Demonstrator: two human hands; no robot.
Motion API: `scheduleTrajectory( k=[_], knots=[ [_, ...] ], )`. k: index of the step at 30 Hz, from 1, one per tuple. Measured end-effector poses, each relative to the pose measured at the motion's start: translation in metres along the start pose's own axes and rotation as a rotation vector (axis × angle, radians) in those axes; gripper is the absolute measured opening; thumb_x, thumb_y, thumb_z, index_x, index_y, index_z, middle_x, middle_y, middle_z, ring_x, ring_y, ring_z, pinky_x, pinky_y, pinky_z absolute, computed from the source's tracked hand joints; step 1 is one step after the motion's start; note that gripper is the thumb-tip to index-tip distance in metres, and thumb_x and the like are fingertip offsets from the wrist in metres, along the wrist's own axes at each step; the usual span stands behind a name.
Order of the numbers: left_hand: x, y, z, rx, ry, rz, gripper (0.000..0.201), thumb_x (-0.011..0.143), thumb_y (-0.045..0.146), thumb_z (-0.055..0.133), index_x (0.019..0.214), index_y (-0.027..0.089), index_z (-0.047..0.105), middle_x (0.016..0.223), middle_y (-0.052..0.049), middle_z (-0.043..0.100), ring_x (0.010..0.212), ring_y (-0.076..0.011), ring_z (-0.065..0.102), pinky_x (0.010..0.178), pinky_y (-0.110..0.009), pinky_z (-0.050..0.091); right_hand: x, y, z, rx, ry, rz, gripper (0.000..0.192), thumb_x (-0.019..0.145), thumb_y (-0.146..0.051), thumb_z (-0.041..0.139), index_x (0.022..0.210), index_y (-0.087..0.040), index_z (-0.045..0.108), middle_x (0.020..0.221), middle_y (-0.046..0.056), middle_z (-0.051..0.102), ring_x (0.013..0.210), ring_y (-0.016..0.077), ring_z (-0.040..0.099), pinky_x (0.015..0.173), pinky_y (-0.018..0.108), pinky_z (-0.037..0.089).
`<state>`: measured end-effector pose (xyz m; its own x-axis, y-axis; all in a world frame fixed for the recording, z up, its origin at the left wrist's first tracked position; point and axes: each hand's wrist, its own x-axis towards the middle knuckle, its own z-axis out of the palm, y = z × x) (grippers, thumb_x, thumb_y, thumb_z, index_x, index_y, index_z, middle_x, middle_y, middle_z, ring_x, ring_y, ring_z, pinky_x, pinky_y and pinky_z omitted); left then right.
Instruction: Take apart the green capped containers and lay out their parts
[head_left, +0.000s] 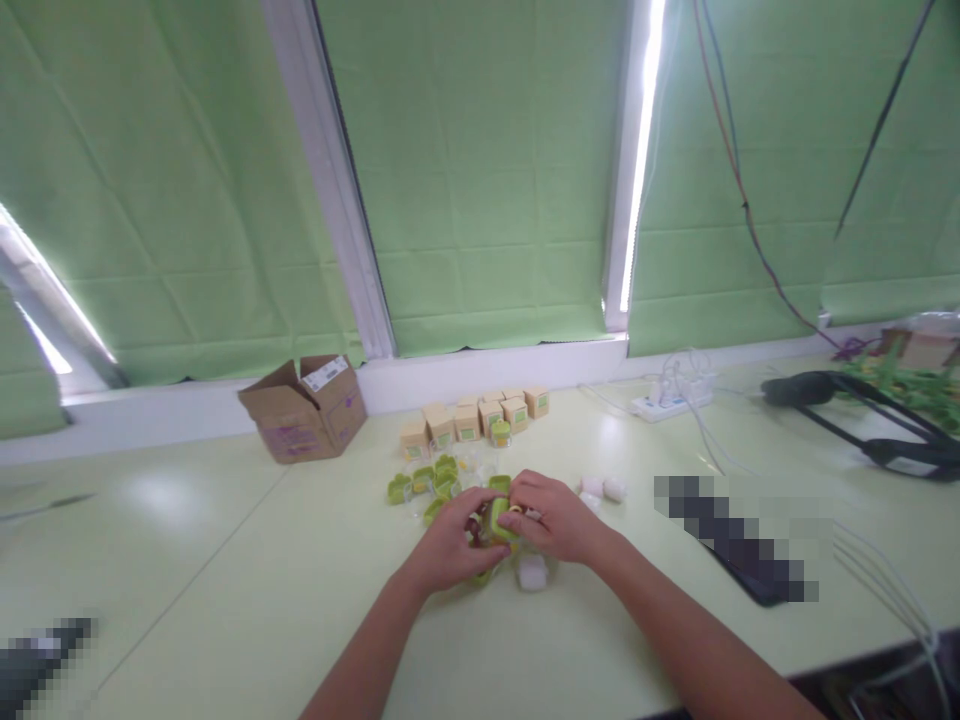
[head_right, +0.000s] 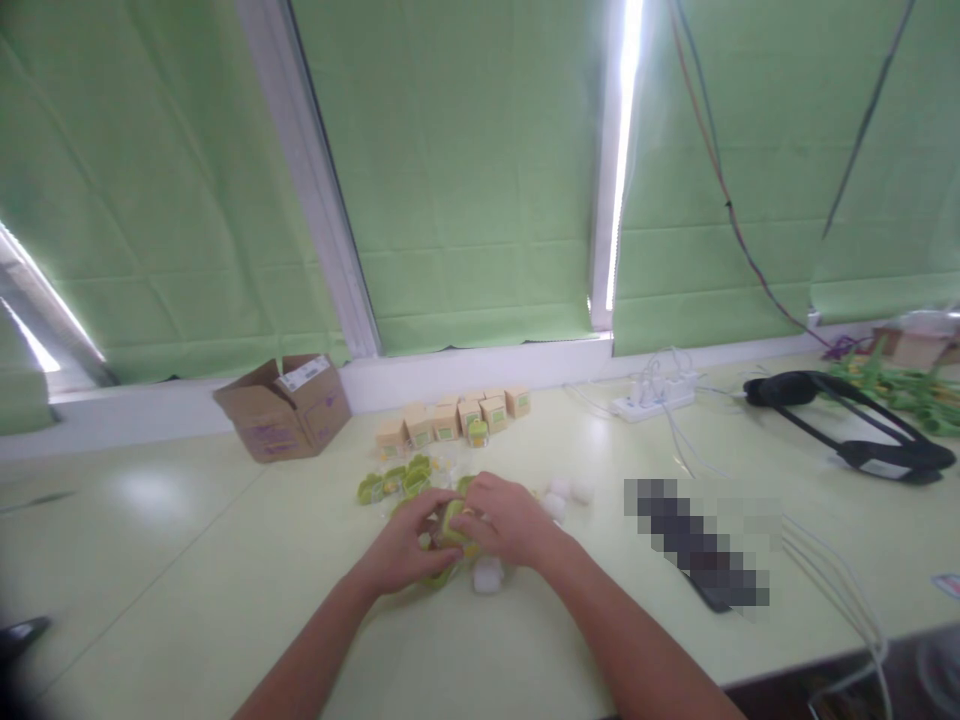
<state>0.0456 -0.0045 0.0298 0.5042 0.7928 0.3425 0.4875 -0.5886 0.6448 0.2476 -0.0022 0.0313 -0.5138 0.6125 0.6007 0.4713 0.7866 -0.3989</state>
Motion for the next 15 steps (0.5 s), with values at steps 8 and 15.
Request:
scheduleTrajectory(
  k=[8,15],
  knots=[
    [0.0010,-0.0034,0.0015,0.029,0.016,-0.016,0.052,0.065,0.020,0.071,0.114,0.023,0.053,0.106,-0.003,0.058,0.092,-0.0186,0.056,0.076,-0.029,0.051,-0.0003,0.0015,0.0016,-0.033,0.007,-0.023,0.020,0.089,-0.030,0.050,0.072,-0.020,0.053,0.080,0.003,0.058,0.079,0.0139,0.056,0.071,0.025,0.044],
    [0.0009,-0.0031,0.0011,0.035,0.018,-0.028,0.052,0.066,0.025,0.072,0.115,0.023,0.052,0.107,-0.004,0.058,0.092,-0.0189,0.056,0.076,-0.030,0.051,-0.0011,0.0029,0.0010,-0.049,0.014,-0.027,0.020,0.090,-0.029,0.047,0.074,-0.020,0.055,0.081,0.004,0.063,0.081,0.0144,0.059,0.072,0.025,0.045]
  ],
)
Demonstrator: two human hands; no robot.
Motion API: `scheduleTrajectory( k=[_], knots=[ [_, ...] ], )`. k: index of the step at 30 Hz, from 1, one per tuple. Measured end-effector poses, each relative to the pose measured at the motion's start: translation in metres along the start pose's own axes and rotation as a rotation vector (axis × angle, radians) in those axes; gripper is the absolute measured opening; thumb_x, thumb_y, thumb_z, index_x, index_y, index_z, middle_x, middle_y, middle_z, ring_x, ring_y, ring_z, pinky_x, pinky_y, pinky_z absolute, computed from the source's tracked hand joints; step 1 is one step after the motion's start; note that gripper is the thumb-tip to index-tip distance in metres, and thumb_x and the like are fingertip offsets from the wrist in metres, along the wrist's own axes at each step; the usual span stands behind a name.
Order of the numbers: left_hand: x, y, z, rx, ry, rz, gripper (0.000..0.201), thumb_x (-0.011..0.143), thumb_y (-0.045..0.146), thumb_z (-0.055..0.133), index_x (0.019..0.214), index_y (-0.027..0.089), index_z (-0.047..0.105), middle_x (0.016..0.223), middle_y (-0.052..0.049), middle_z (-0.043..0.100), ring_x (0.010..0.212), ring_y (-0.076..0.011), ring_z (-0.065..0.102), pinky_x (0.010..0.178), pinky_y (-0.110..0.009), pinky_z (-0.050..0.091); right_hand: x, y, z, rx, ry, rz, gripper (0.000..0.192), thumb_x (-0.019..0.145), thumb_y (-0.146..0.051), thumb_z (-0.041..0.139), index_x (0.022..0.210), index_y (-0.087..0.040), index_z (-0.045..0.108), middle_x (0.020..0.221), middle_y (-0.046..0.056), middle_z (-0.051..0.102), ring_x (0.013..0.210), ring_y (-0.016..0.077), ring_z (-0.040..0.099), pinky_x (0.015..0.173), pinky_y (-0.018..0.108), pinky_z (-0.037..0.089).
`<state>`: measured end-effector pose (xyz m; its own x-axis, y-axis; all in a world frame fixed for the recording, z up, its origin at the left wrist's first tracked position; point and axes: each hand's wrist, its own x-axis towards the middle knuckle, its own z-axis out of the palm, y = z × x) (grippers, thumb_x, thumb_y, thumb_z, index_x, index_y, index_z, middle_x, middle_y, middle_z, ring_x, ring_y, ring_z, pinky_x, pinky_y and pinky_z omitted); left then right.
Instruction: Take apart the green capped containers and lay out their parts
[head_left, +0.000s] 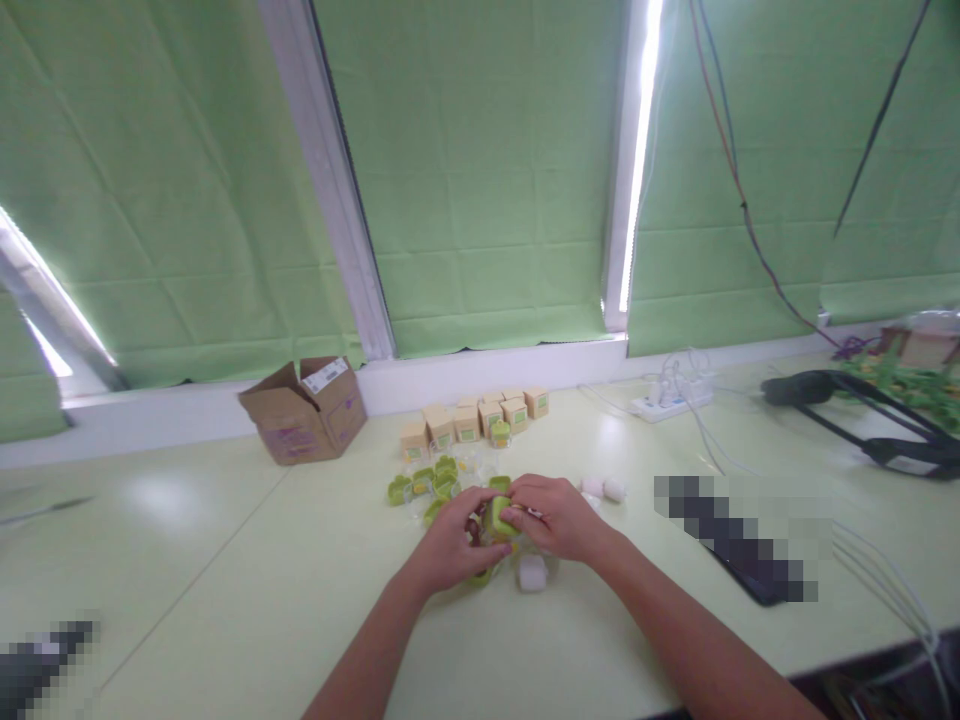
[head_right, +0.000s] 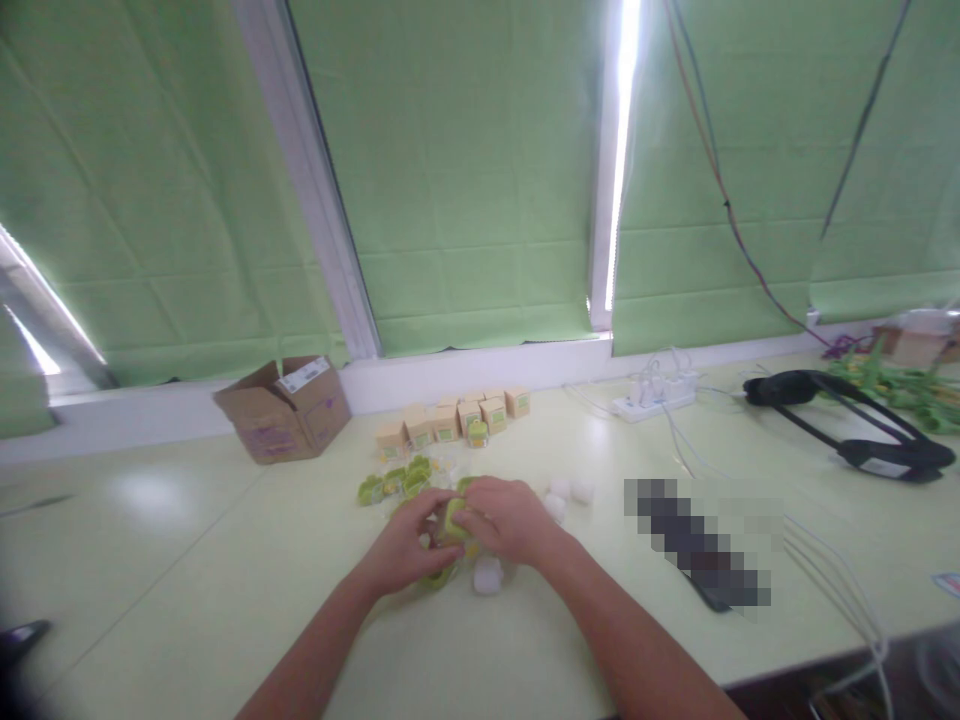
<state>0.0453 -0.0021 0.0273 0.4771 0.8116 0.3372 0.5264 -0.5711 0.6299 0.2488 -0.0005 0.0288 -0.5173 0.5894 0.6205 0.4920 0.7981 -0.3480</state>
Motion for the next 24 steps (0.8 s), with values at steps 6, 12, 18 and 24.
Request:
scheduleTrajectory(
  k=[6,12,18,24],
  knots=[
    [0.000,0.001,-0.001,0.015,-0.004,-0.001,0.051,0.067,0.028,0.072,0.114,0.022,0.052,0.106,-0.004,0.058,0.088,-0.0182,0.056,0.073,-0.029,0.051,0.000,0.000,-0.001,0.001,0.004,-0.001,0.021,0.091,-0.029,0.046,0.076,-0.021,0.057,0.082,0.004,0.065,0.081,0.0146,0.060,0.073,0.025,0.046],
    [0.000,-0.003,0.000,0.033,0.005,-0.002,0.053,0.066,0.028,0.073,0.113,0.021,0.051,0.104,-0.004,0.057,0.085,-0.0175,0.056,0.074,-0.030,0.050,-0.001,0.001,-0.002,0.025,0.036,0.021,0.023,0.091,-0.031,0.045,0.075,-0.020,0.058,0.081,0.005,0.064,0.079,0.0150,0.060,0.073,0.026,0.047],
    [0.000,-0.004,-0.001,0.014,-0.008,-0.005,0.049,0.067,0.026,0.070,0.111,0.020,0.051,0.099,-0.002,0.056,0.079,-0.0151,0.054,0.069,-0.027,0.050,0.000,0.004,-0.009,0.034,0.090,0.055,0.027,0.093,-0.031,0.042,0.074,-0.020,0.057,0.083,0.005,0.064,0.079,0.0149,0.058,0.074,0.027,0.046],
    [-0.001,0.001,-0.003,-0.003,-0.007,0.009,0.050,0.065,0.022,0.069,0.110,0.020,0.048,0.097,-0.002,0.056,0.080,-0.0157,0.053,0.072,-0.029,0.048,0.000,0.007,-0.013,0.070,0.197,0.091,0.024,0.092,-0.032,0.042,0.078,-0.020,0.058,0.079,0.005,0.063,0.075,0.0152,0.057,0.071,0.028,0.046]
  ],
)
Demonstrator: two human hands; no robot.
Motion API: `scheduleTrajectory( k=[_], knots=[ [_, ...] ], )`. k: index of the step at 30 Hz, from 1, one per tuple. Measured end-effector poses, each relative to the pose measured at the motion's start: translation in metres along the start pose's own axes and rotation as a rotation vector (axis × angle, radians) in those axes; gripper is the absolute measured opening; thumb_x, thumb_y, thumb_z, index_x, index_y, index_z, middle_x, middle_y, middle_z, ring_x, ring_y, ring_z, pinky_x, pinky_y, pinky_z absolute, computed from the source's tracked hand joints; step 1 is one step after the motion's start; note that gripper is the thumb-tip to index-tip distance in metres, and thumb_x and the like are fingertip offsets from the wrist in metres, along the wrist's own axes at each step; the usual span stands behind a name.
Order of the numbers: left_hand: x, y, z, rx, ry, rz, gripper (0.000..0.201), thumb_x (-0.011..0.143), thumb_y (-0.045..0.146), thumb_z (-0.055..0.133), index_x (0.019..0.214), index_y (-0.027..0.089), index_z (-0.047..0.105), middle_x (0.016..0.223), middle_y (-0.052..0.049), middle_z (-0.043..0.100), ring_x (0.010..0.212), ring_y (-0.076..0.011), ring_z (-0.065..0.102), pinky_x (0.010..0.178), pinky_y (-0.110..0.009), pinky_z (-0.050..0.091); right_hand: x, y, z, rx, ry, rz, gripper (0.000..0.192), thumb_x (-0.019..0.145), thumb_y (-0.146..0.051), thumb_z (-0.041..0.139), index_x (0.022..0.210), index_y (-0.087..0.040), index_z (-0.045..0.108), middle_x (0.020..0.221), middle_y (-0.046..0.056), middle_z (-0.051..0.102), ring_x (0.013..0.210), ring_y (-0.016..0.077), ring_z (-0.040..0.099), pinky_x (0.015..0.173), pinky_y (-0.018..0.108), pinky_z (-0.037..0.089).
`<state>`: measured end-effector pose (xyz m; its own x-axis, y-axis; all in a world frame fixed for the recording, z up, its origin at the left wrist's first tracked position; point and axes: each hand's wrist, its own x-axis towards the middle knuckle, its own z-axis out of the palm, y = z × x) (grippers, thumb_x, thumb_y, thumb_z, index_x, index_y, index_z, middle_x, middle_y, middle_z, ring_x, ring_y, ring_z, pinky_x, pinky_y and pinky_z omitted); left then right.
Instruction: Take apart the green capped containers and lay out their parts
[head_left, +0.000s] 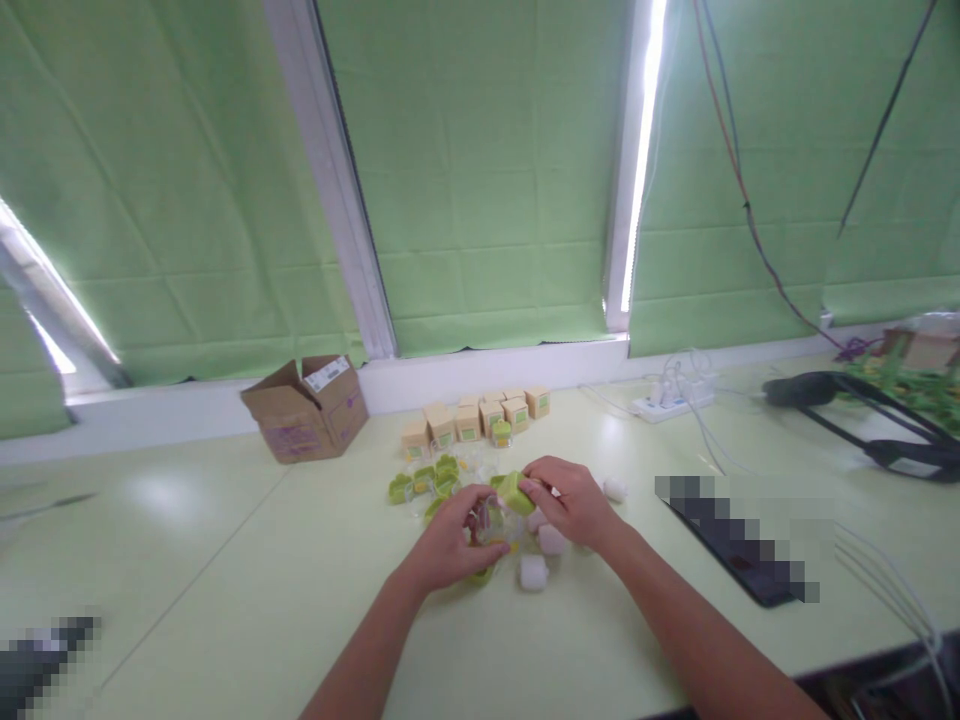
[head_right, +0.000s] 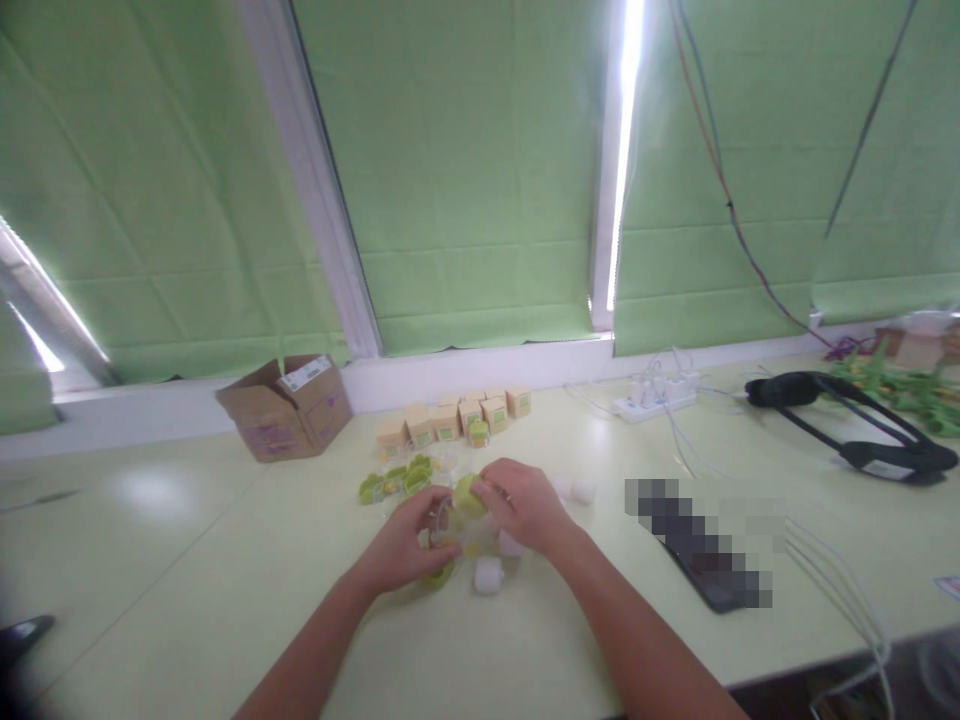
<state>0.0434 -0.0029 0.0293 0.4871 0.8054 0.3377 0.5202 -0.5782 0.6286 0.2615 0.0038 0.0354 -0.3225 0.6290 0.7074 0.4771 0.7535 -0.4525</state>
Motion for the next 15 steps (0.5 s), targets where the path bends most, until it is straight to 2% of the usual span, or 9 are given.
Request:
scheduleTrajectory(
  k=[4,10,15],
  knots=[
    [-0.0015,0.0041,-0.0014,0.007,-0.015,0.035,0.044,0.064,0.016,0.064,0.104,0.020,0.045,0.087,0.001,0.054,0.075,-0.0144,0.051,0.069,-0.027,0.045,0.0009,-0.0017,-0.0013,0.038,0.031,0.007,0.021,0.092,-0.031,0.044,0.082,-0.020,0.059,0.079,0.005,0.063,0.075,0.0154,0.057,0.070,0.028,0.046],
    [-0.0028,0.0088,-0.0046,0.055,-0.047,0.080,0.050,0.064,0.016,0.064,0.111,0.021,0.046,0.103,-0.003,0.055,0.089,-0.0184,0.052,0.081,-0.031,0.044,0.0018,-0.0005,-0.0019,0.041,0.080,0.032,0.020,0.092,-0.029,0.044,0.083,-0.020,0.060,0.079,0.005,0.063,0.074,0.0156,0.057,0.071,0.028,0.046],
    [-0.0048,0.0083,-0.0040,0.119,-0.113,0.102,0.048,0.062,0.020,0.069,0.106,0.020,0.050,0.101,-0.003,0.057,0.089,-0.0197,0.053,0.081,-0.032,0.044,0.0014,0.0014,-0.0012,0.043,0.085,0.033,0.020,0.091,-0.029,0.044,0.083,-0.020,0.060,0.080,0.005,0.063,0.075,0.0158,0.058,0.071,0.028,0.045]
  ],
)
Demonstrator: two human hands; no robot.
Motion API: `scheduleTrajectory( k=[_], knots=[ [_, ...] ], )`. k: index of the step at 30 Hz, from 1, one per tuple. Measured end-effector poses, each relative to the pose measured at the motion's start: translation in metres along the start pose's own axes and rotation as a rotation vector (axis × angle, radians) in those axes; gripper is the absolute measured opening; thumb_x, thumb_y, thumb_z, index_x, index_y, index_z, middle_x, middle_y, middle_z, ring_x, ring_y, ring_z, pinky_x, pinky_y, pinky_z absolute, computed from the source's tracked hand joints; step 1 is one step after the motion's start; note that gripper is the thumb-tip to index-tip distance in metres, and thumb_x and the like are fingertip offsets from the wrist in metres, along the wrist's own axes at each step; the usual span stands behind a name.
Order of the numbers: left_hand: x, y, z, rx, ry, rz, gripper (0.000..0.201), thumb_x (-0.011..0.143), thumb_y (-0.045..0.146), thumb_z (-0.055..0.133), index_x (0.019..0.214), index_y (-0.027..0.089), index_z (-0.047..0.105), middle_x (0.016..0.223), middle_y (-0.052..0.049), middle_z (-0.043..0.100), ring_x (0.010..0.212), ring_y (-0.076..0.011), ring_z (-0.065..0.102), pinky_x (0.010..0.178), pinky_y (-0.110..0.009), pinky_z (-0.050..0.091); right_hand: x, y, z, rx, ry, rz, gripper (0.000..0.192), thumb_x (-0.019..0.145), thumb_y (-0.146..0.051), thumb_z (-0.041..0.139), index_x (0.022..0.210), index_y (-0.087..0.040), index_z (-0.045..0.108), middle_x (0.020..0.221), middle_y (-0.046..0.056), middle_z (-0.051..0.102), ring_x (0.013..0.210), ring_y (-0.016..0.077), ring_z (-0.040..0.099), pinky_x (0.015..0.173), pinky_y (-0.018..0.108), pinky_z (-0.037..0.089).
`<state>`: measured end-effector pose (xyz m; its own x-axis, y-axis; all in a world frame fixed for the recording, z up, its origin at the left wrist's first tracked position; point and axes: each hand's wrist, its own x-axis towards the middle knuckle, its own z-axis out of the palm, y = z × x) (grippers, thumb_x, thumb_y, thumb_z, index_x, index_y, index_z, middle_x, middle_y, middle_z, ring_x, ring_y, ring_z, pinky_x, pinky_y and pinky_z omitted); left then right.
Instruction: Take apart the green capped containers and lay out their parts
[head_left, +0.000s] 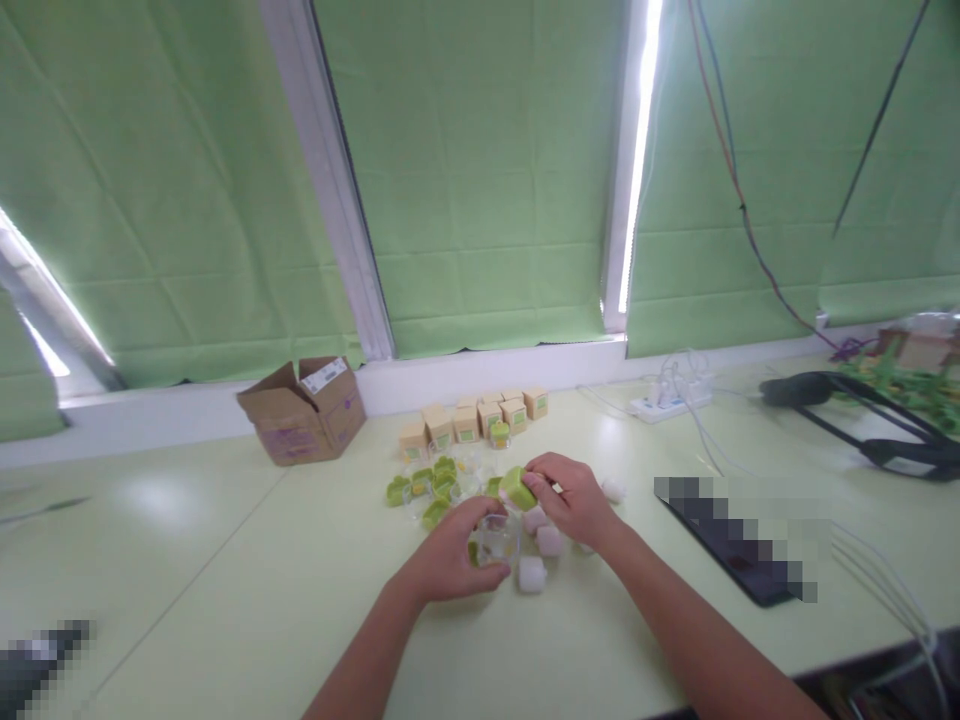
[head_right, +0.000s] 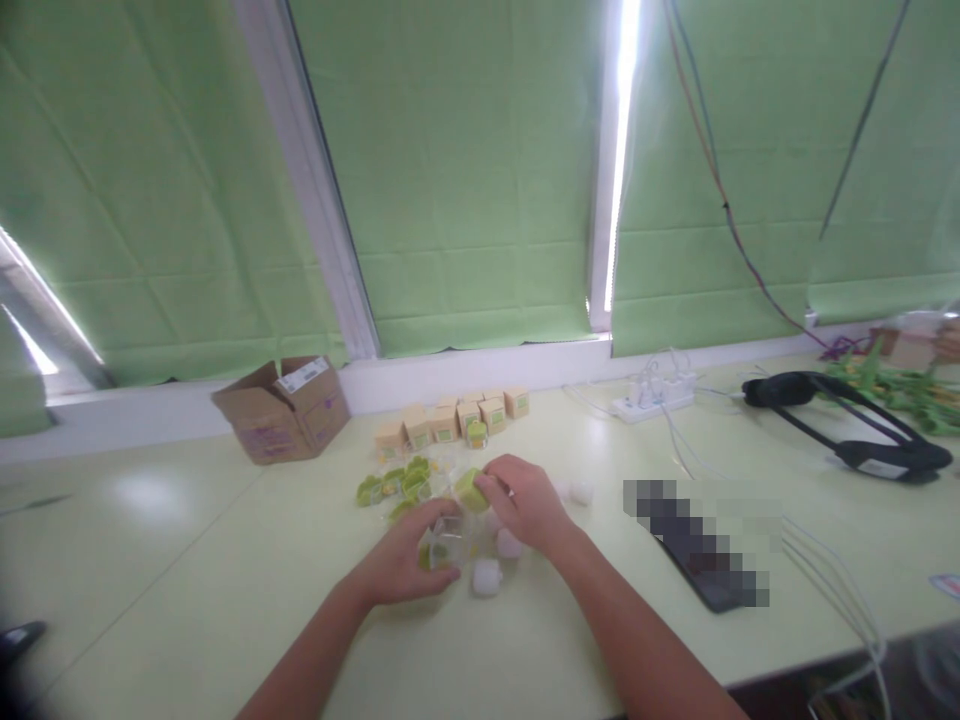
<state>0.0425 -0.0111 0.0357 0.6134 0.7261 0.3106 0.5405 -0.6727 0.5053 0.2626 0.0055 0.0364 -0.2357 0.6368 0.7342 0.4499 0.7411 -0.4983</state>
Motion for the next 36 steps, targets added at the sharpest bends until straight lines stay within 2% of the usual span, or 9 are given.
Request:
scheduleTrajectory(
  k=[7,13,21,28,36],
  knots=[
    [0.001,0.001,-0.001,0.027,-0.079,0.131,0.054,0.059,0.040,0.078,0.104,0.022,0.055,0.107,-0.005,0.055,0.100,-0.0239,0.050,0.090,-0.036,0.041,0.000,0.001,0.000,-0.028,0.013,0.014,0.020,0.091,-0.029,0.045,0.084,-0.019,0.061,0.079,0.005,0.063,0.074,0.0155,0.057,0.071,0.027,0.045],
    [0.002,-0.002,-0.005,0.066,-0.105,0.180,0.055,0.057,0.046,0.079,0.100,0.020,0.056,0.109,-0.007,0.054,0.103,-0.0242,0.047,0.094,-0.036,0.038,0.001,0.002,0.000,-0.025,0.015,0.009,0.020,0.091,-0.028,0.045,0.082,-0.018,0.061,0.078,0.005,0.062,0.072,0.0152,0.056,0.069,0.027,0.044],
    [0.000,-0.004,-0.009,0.108,-0.157,0.136,0.057,0.052,0.043,0.082,0.098,0.022,0.058,0.118,-0.006,0.050,0.113,-0.0256,0.042,0.099,-0.036,0.034,0.000,0.004,0.000,-0.010,0.014,0.017,0.020,0.091,-0.028,0.045,0.082,-0.018,0.061,0.078,0.005,0.062,0.072,0.0151,0.056,0.068,0.027,0.043],
    [-0.002,-0.008,-0.008,0.177,-0.202,0.094,0.062,0.045,0.032,0.085,0.100,0.024,0.057,0.126,-0.005,0.045,0.120,-0.0280,0.037,0.105,-0.040,0.027,0.000,0.003,0.001,-0.019,0.006,0.028,0.020,0.091,-0.028,0.045,0.082,-0.019,0.061,0.077,0.004,0.061,0.072,0.0151,0.055,0.068,0.027,0.042],
    [-0.003,-0.011,-0.012,0.210,-0.186,0.040,0.059,0.046,0.027,0.082,0.095,0.021,0.051,0.114,-0.004,0.049,0.108,-0.0261,0.043,0.093,-0.036,0.037,-0.001,0.004,0.001,-0.020,-0.008,0.035,0.022,0.092,-0.030,0.044,0.080,-0.019,0.060,0.075,0.004,0.060,0.070,0.0147,0.054,0.067,0.026,0.041]
  ],
)
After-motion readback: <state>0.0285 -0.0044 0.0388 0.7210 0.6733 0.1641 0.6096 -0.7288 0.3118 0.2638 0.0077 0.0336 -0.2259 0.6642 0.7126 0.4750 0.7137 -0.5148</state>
